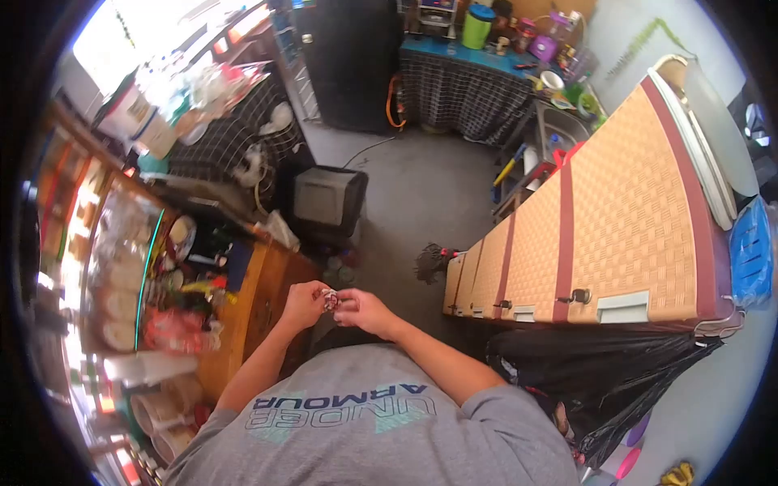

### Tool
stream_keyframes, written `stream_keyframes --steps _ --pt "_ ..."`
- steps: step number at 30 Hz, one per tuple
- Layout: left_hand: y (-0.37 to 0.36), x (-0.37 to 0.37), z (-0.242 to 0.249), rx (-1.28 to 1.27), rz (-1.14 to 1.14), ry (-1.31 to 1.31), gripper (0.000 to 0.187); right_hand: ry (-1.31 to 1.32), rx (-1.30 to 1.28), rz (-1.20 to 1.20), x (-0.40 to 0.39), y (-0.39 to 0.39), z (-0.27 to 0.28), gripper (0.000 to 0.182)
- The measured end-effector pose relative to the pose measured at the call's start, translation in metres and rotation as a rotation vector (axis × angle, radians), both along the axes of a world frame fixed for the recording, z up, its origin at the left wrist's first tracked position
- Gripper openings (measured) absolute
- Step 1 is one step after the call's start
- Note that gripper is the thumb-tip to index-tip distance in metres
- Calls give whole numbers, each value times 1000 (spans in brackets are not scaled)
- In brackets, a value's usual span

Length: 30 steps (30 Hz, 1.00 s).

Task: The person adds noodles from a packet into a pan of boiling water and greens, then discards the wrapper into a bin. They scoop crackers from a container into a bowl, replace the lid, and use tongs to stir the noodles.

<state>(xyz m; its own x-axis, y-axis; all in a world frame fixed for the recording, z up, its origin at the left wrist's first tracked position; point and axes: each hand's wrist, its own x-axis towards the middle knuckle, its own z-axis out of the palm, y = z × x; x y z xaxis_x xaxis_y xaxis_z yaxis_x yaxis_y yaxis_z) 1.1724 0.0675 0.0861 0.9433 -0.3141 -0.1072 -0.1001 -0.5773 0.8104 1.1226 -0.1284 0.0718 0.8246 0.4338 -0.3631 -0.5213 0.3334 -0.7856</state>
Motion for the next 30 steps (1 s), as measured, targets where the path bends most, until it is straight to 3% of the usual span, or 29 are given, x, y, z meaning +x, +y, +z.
stream_keyframes --steps 3,5,6,7,9,11,13,16,17,20,22,25,26,30 --pt "-15 65 -50 50 -64 -6 8 57 -85 -19 5 -41 -4 37" --pt "-17 131 -95 37 -74 -22 14 180 -151 -214 6 -67 -8 46" --pt "-20 167 -101 144 -60 -110 16 202 -181 -307 4 -80 -19 44" --pt "-21 209 -117 157 32 3 16 225 -209 -400 2 -93 -30 43" --pt "-7 299 -187 169 186 -35 17 304 -332 -552 -7 -116 -44 40" --pt "-13 370 -191 267 223 5 18 401 -439 -697 -21 -134 -53 38" --pt "-24 422 -208 310 230 53 18 544 -581 -729 -37 -143 -57 37" --pt "-41 490 -260 402 202 -106 17 603 -848 -529 -86 -154 -85 36" --pt "-46 508 -280 478 151 -111 15 602 -982 -428 -98 -152 -87 36" --pt "-70 531 -308 613 -17 -60 14 667 -1011 -290 -124 -143 -84 43" --pt "-84 545 -327 785 -212 17 19 726 -1008 -282 -117 -135 -76 42" --pt "-98 551 -350 854 -300 234 24 826 -993 -254 -103 -123 -62 42" --pt "-91 562 -394 905 -466 262 28 823 -948 -335 -110 -118 -67 41" --pt "-116 551 -348 913 -256 388 33 826 -892 -372 -134 -112 -72 40"
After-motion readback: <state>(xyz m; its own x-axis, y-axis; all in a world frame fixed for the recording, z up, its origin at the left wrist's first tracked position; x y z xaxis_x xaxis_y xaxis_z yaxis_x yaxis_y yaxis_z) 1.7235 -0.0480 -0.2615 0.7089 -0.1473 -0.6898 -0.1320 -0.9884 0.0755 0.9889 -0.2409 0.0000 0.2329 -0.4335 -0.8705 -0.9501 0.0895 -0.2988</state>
